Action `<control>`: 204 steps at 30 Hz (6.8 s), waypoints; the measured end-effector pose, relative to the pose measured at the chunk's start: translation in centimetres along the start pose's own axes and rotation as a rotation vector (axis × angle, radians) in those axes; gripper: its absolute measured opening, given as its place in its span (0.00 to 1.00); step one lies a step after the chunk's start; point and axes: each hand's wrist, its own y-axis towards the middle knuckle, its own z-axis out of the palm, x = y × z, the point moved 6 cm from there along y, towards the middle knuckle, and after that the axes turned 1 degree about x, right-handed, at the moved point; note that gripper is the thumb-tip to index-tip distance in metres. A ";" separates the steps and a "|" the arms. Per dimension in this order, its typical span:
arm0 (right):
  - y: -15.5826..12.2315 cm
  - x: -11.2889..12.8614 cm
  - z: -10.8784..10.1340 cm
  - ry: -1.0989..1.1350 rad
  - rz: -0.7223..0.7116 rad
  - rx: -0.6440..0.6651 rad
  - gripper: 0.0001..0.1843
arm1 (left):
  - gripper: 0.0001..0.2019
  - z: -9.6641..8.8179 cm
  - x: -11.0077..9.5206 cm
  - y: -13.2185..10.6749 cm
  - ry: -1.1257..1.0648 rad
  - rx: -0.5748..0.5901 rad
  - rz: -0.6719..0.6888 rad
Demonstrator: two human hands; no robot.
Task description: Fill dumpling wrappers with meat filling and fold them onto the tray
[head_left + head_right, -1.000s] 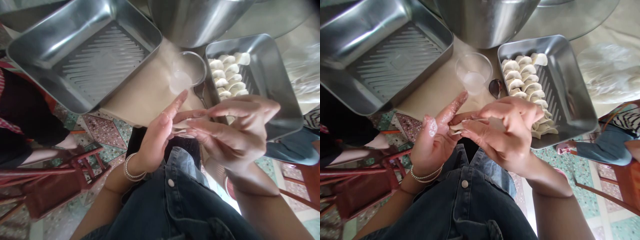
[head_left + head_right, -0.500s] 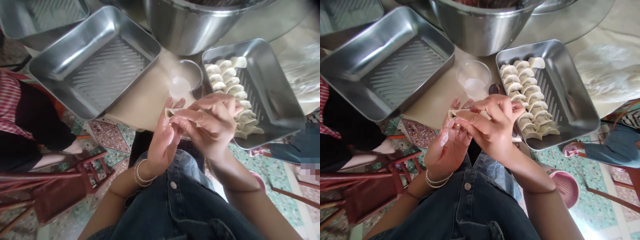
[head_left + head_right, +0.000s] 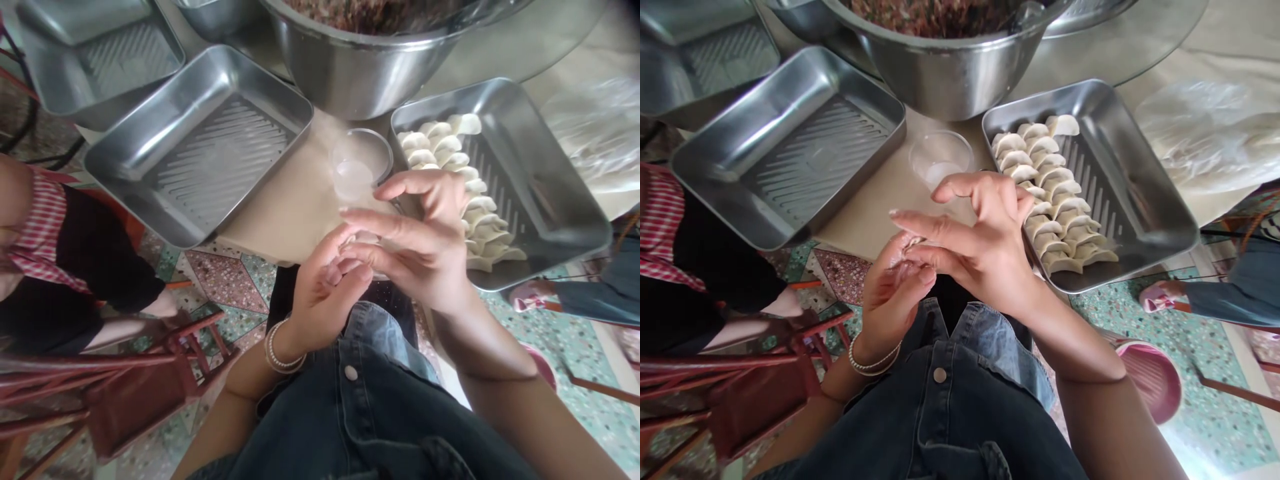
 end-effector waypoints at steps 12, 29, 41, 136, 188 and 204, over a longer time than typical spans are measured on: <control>0.2 -0.7 0.7 0.159 0.041 0.090 0.06 | 0.14 -1.9 0.8 1.4 0.198 0.009 -0.154; -1.3 -0.3 0.8 0.513 0.235 0.006 0.34 | 0.06 -1.2 -2.2 3.0 0.209 -0.168 0.105; -3.3 0.4 2.4 0.775 0.313 0.082 0.42 | 0.05 0.8 -2.5 3.0 0.259 -0.198 0.124; 4.7 -19.3 -7.0 -0.655 0.161 0.557 0.42 | 0.14 -4.5 -2.4 1.8 0.625 -0.176 0.075; -3.8 3.6 -2.5 -0.162 -0.556 0.455 0.05 | 0.21 -1.9 -2.1 0.7 1.100 0.166 0.419; 6.2 -6.0 -6.0 -0.047 0.005 -0.025 0.18 | 0.17 -3.4 0.6 1.9 0.262 -0.113 -0.190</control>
